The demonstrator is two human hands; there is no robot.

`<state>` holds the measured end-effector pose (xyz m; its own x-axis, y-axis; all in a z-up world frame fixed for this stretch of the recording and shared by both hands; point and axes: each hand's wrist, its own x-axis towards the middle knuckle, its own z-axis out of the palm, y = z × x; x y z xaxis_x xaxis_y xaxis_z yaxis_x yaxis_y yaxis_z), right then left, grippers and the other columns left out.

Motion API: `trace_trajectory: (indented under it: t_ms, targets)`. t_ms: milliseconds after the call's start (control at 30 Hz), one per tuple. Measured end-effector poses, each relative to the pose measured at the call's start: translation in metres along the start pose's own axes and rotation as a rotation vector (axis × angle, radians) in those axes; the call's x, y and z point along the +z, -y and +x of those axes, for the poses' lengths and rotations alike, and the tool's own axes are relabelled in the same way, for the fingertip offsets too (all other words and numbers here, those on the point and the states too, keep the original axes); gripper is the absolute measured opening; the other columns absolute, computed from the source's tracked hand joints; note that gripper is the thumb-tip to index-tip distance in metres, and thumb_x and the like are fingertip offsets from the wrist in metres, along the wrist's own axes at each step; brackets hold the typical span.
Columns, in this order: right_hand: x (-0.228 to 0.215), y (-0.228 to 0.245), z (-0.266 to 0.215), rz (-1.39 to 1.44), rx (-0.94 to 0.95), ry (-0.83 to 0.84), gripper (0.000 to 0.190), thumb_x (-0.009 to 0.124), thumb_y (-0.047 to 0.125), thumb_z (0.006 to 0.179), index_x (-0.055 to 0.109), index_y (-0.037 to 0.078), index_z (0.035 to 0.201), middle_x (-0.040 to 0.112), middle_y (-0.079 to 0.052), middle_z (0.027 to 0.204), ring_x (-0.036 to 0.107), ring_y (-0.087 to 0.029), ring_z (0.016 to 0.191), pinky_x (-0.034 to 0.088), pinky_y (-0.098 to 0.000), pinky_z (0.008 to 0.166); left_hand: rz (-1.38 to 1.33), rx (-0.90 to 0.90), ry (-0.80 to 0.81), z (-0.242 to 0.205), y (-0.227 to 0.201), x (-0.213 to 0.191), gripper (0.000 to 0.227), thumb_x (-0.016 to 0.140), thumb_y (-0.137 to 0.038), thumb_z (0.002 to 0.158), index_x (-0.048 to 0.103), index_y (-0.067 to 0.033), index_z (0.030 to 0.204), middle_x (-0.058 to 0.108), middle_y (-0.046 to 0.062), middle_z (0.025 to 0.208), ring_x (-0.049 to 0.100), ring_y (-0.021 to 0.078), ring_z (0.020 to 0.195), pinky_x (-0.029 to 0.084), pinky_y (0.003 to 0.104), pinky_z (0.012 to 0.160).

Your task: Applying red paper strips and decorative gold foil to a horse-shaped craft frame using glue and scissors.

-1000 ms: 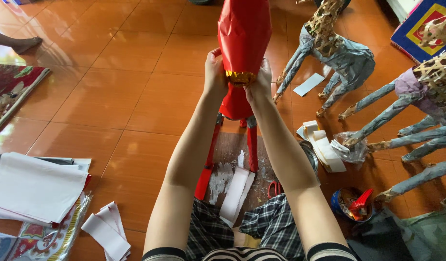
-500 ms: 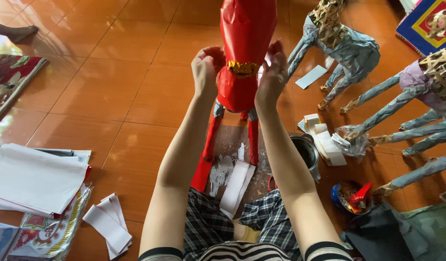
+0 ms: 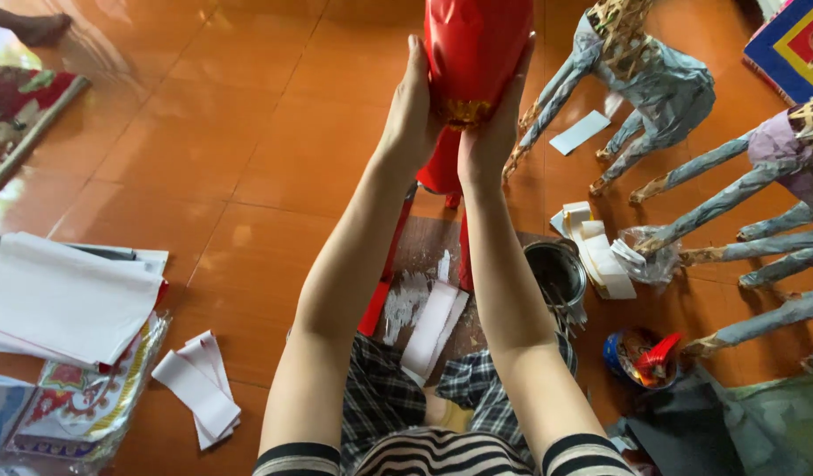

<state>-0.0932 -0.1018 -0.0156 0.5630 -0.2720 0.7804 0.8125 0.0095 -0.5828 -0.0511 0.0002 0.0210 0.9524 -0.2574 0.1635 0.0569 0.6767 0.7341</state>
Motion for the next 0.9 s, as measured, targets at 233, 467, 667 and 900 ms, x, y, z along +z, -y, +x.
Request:
trace_trajectory:
  t_ms: [233, 467, 667, 900]
  targets:
    - [-0.031, -0.041, -0.022, -0.415, -0.085, -0.059, 0.061, 0.056, 0.025, 0.116, 0.022, 0.02, 0.167, 0.038, -0.007, 0.166, 0.044, -0.019, 0.153, 0.036, -0.037, 0.131, -0.186, -0.204, 0.271, -0.001, 0.008, -0.037, 0.086, 0.032, -0.064, 0.098, 0.048, 0.0074, 0.142, 0.065, 0.023, 0.134, 0.066, 0.035, 0.121, 0.054, 0.053, 0.105]
    - [-0.03, 0.018, -0.038, 0.282, 0.374, -0.136, 0.06, 0.048, 0.002, 0.104, 0.031, 0.009, 0.161, 0.058, -0.005, 0.108, 0.058, -0.014, 0.093, 0.049, -0.0298, 0.081, 0.503, 0.245, 0.264, -0.033, 0.024, -0.053, 0.06, 0.058, 0.002, 0.1, 0.039, -0.0011, 0.156, 0.069, 0.015, 0.137, 0.065, 0.0196, 0.127, 0.053, 0.033, 0.108]
    - [-0.017, 0.019, -0.037, 0.051, 0.167, -0.064, 0.066, 0.056, -0.006, 0.11, 0.023, 0.016, 0.163, 0.054, -0.002, 0.092, 0.052, -0.011, 0.08, 0.044, -0.0255, 0.074, 0.747, 0.396, 0.048, -0.044, 0.02, -0.009, 0.063, 0.066, 0.003, 0.094, 0.041, -0.0024, 0.152, 0.078, 0.014, 0.113, 0.076, 0.0204, 0.104, 0.062, 0.035, 0.091]
    - [-0.011, 0.031, -0.025, -0.08, 0.155, -0.105, 0.073, 0.062, -0.008, 0.106, 0.025, 0.013, 0.164, 0.057, -0.004, 0.085, 0.055, -0.01, 0.076, 0.045, -0.028, 0.074, 0.949, 0.59, -0.145, -0.042, 0.03, -0.004, 0.058, 0.059, 0.004, 0.093, 0.044, -0.0049, 0.149, 0.079, 0.018, 0.106, 0.081, 0.0298, 0.095, 0.067, 0.039, 0.077]
